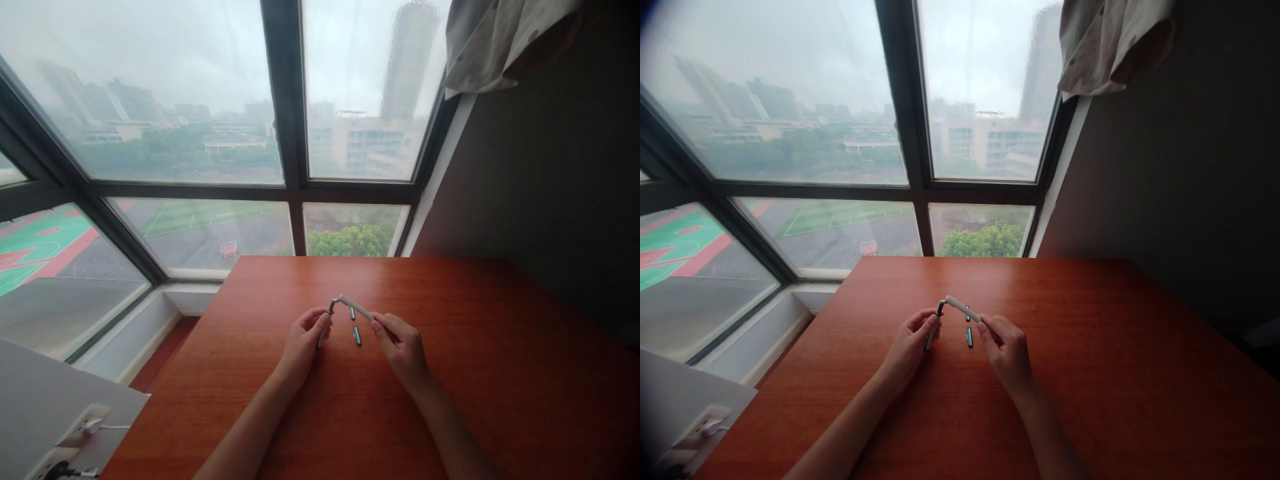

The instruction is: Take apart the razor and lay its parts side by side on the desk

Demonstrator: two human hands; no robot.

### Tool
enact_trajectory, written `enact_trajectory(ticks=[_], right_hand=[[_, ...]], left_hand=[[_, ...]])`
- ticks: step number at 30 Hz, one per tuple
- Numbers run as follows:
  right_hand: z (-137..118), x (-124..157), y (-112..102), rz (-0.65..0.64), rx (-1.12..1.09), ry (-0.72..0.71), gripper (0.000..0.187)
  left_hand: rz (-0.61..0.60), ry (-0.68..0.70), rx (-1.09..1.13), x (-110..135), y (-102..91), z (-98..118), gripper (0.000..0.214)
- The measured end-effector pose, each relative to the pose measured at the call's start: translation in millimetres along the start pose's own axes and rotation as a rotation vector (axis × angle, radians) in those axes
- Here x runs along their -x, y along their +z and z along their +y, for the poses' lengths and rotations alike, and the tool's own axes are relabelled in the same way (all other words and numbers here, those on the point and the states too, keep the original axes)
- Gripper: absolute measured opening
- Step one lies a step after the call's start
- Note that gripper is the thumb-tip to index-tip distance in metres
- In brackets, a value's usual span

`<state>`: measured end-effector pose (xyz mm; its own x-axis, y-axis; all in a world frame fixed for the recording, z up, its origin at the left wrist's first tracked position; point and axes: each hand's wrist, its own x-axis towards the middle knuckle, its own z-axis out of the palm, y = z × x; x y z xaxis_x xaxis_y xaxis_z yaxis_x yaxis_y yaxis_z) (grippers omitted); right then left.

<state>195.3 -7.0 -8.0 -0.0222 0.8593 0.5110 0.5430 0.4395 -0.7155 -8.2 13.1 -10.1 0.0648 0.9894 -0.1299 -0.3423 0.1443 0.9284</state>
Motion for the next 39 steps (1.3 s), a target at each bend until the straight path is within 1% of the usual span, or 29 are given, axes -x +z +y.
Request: enact_trajectory(ticks=[4,11,16,24,29,34,39], right_hand=[[-1.1,-0.1,0.4,-0.026,-0.003,-0.008,0.027],[2.3,-1.4,0.2,0.008,0.020,0.014,0.027],[1.1,-0.9,-0.1,0.016,0.025,0.009,0.026],[1.3,-1.2,0.4,0.014,0.029,-0.002,0.027],[0.3,-1.0,-0.3,0.020,0.018,0.003,0.026],[-0.3,-0.2,0.4,-0.010,0.011,0.001,0.025],[0.3,-0.2,0.0,-0.009,0.020,0.006,0.025]], left_hand=[[-0.003,0.002,0.000,0.7,1.0,1.5,0.035],[0.027,0.014,0.003,0.6,1.3,1.3,0.039],[0.005,0.015,0.001,0.5,0.8,1.4,0.035],[0.009,-0.009,-0.003,2.8,3.4,6.4,0.038],[-0.002,0.003,0.003,2.5,2.4,5.1,0.038],[-0.017,0.001,-0.007,2.1,1.4,3.2,0.037],[-0.019,0.011,-0.001,1.9,0.9,2.3,0.034]])
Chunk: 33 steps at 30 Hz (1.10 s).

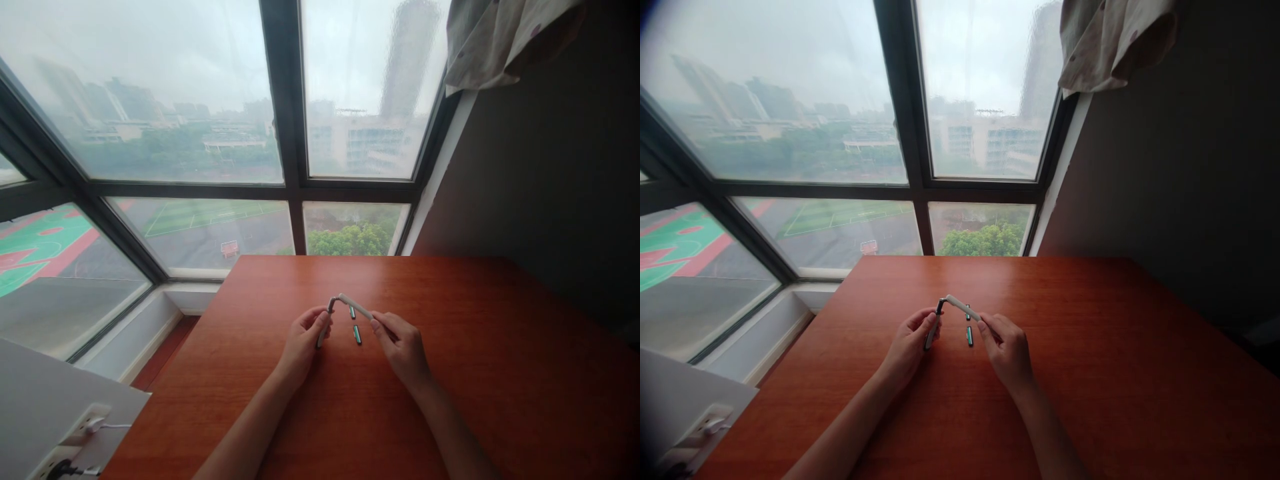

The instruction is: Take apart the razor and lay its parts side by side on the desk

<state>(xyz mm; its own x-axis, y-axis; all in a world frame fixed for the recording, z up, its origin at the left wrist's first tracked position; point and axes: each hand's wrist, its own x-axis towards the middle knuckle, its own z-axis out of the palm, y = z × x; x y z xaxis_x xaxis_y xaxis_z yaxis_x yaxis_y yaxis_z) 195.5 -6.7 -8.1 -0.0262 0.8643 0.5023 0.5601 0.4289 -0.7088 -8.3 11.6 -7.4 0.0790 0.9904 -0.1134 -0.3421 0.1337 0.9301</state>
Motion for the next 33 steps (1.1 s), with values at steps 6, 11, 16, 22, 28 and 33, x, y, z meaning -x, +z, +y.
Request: enact_trajectory(ticks=[6,11,16,22,28,33], right_hand=[[-2.4,0.0,-1.4,0.005,0.012,-0.002,0.025],[-1.5,-0.8,-0.9,-0.002,0.030,-0.012,0.026],[0.1,0.7,-1.1,-0.007,0.022,0.000,0.026],[1.2,0.7,-1.5,-0.002,0.028,0.001,0.025],[3.4,-0.4,-0.8,0.028,0.049,-0.004,0.026],[1.2,-0.2,-2.0,0.024,0.022,-0.006,0.025]], left_hand=[[0.010,-0.007,-0.005,-1.5,-1.1,-1.7,0.034],[0.009,0.013,-0.013,-2.5,-3.3,-4.7,0.033],[0.012,0.017,-0.001,-2.8,-2.4,-4.0,0.033],[0.008,0.011,0.015,-1.9,-1.9,-3.6,0.032],[0.006,0.010,0.014,-2.6,-3.1,-4.2,0.031],[0.005,0.012,0.018,-2.5,-2.4,-3.6,0.030]])
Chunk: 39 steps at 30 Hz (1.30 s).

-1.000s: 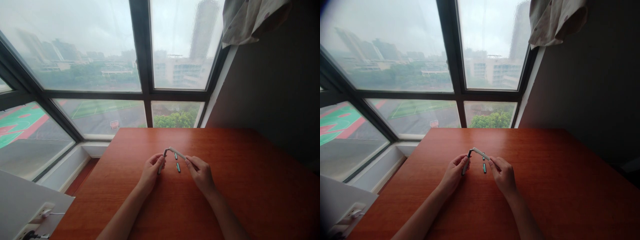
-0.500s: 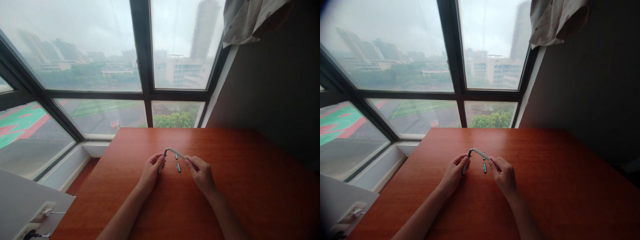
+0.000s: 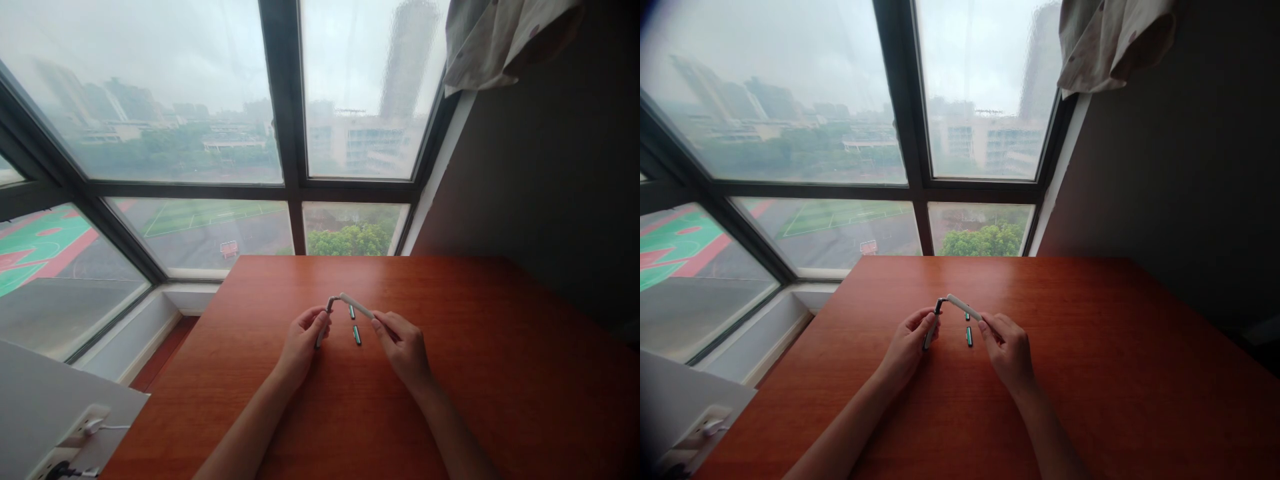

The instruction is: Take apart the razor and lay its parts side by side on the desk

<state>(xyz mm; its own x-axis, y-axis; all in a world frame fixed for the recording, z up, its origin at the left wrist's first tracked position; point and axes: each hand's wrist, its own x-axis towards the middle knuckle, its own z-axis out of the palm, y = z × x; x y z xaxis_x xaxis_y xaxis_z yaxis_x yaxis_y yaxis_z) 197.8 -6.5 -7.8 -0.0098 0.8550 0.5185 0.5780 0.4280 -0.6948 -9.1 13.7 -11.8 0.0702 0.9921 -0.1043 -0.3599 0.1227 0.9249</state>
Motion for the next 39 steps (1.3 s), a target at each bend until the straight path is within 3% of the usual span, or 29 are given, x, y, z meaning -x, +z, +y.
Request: enact_trajectory(ticks=[39], right_hand=[[-2.5,0.3,-0.4,-0.016,-0.022,0.000,0.025]], left_hand=[[-0.021,-0.028,0.046,1.6,1.7,2.5,0.037]])
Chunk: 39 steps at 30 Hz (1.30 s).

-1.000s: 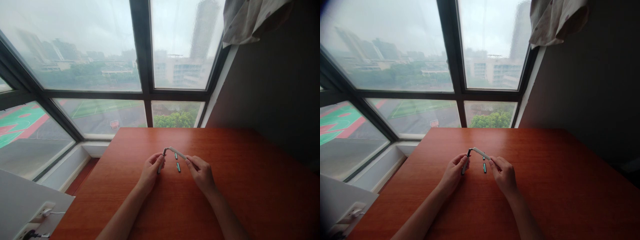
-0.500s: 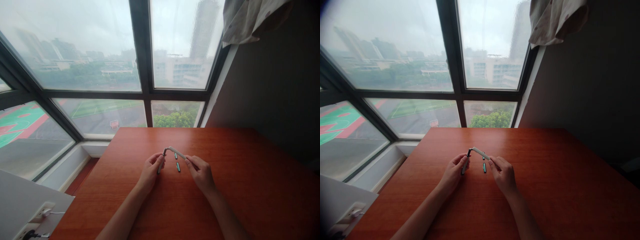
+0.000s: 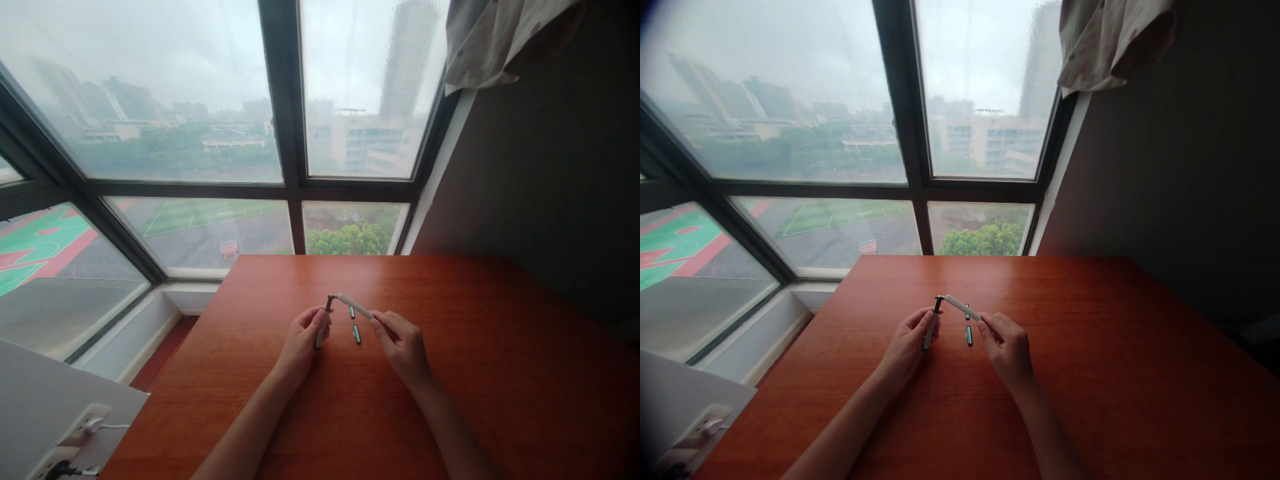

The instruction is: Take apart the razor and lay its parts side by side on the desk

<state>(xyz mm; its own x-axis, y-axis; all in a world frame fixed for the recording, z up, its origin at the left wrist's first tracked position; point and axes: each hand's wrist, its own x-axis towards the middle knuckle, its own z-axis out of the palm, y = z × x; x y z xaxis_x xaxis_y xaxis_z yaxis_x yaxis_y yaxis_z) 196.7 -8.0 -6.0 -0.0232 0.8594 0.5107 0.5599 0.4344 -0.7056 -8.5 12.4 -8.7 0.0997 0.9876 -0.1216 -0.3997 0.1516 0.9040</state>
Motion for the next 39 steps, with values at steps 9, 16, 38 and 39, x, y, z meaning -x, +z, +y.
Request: enact_trajectory(ticks=[9,16,38,39], right_hand=[[3.7,-0.1,1.3,0.025,0.049,-0.005,0.026],[4.8,-0.8,1.7,0.026,0.059,-0.014,0.027],[2.3,-0.6,0.9,0.011,0.050,-0.003,0.027],[2.3,-0.5,0.9,0.007,0.052,-0.001,0.026]], left_hand=[[-0.008,-0.030,0.020,1.2,2.3,2.1,0.037],[-0.001,-0.030,0.028,1.0,2.6,2.3,0.039],[0.015,0.005,-0.033,-0.5,0.4,0.1,0.037],[0.012,0.005,-0.036,-0.4,0.4,0.2,0.037]])
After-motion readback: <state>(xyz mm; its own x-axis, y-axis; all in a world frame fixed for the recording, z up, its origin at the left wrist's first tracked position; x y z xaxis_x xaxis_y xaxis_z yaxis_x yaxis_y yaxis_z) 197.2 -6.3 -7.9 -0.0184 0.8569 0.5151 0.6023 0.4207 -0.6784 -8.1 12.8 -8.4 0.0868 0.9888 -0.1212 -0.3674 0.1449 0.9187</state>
